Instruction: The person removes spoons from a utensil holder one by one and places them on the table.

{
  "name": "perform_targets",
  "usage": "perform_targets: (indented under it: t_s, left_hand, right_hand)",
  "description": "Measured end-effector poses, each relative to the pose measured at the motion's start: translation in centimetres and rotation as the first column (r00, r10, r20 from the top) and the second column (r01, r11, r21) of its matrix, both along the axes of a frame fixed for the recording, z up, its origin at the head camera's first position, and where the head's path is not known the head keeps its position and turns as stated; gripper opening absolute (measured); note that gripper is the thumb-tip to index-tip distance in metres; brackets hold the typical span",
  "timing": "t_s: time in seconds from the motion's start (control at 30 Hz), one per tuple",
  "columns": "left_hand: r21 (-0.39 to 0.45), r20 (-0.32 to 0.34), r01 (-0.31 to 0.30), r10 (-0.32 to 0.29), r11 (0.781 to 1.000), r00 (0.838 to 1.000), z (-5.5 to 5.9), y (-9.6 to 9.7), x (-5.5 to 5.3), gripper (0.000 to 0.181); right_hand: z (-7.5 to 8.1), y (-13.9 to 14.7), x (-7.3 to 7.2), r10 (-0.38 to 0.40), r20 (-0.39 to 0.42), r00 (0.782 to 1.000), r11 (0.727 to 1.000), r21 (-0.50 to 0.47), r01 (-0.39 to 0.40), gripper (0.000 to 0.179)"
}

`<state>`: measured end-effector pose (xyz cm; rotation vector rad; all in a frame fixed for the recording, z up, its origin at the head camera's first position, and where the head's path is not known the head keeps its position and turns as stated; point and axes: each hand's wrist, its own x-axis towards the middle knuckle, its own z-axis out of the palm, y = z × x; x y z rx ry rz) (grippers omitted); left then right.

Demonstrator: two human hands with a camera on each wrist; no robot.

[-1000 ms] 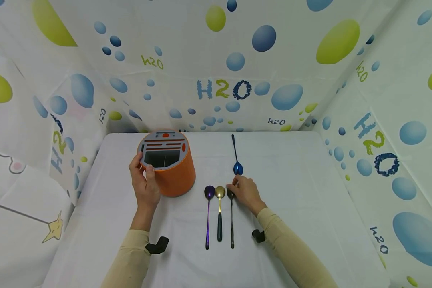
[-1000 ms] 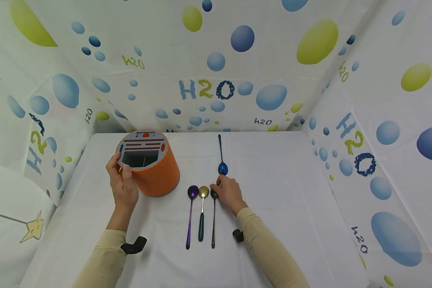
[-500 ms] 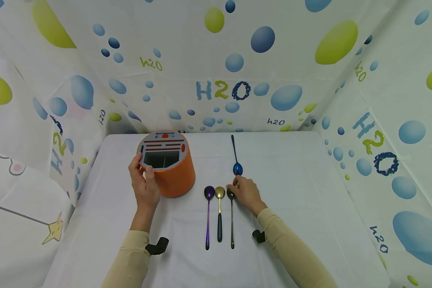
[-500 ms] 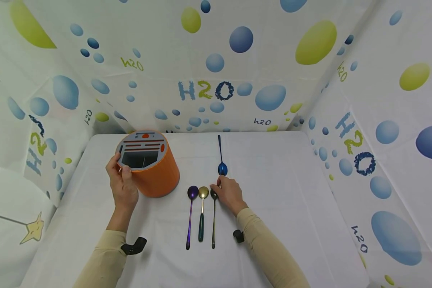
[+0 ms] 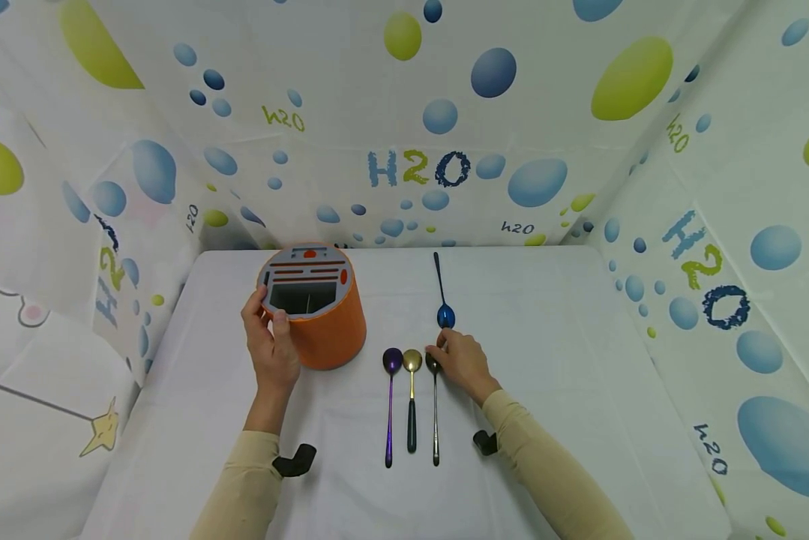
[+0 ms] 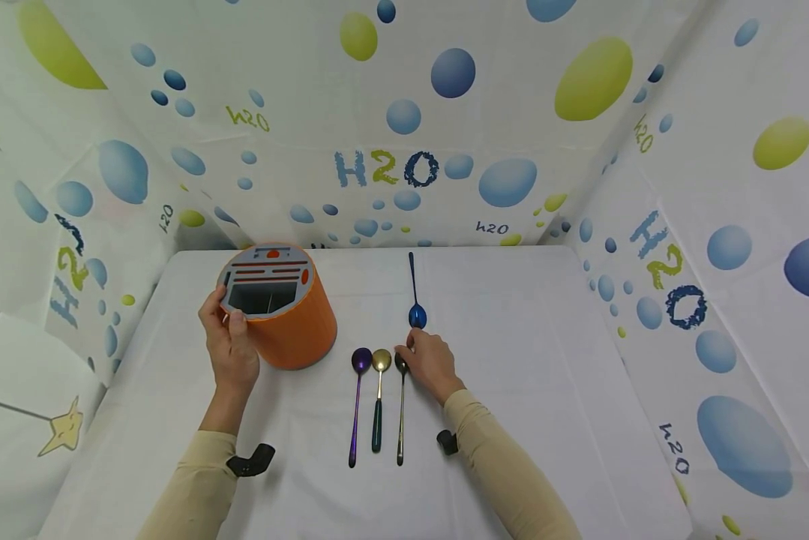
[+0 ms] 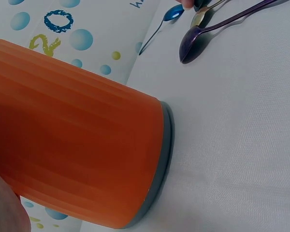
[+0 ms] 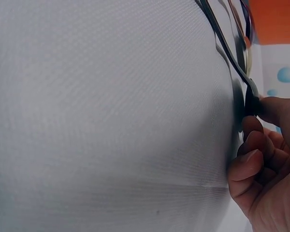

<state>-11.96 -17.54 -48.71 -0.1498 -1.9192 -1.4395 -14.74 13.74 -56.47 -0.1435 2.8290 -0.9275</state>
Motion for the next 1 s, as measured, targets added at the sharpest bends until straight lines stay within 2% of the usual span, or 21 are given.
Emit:
perform_targets:
  t_s: [0.17,0.23,0.5,0.73,1.0]
  left_hand:
    - [0.001,-0.008,0.001,-0.001,1.0,1.0,0.1,0.1,0.0,0.048]
    - [0.005,-0.006,0.005,-0.005,1.0,1.0,1.0,0.4,0.4,0.048]
    - [-0.004,0.008,0.005,-0.005,1.0,1.0,1.1,0.5,0.4,0.047]
    - [-0.011,0.01,0.005,-0.005,1.0,1.0,1.1,0.5,0.5,0.047]
    - [-0.018,0.016,-0.007,0.007,1.0,1.0,1.0,0.4,0.5,0.047]
  right_hand:
    - [0.1,0.1,-0.1,0.012,-0.003,1.0,1.0,-0.005,-0.012,0.026]
    - [0.1,0.1,-0.1,0.015,-0.005,1.0,1.0,-0.011,-0.015,0.025]
    - [0.1,0.1,-0.5,-0.009,-0.032,0.999,0.999,-0.054,0.007,0.026]
    - [0.3,0.2,-0.9,-0.048,-0.151,0.987,0.996,-0.08,0.036,0.026]
    - [0.2,0.3,-1.8,-0.076,-0.223,0.972,0.994,-0.097,0.056,0.043]
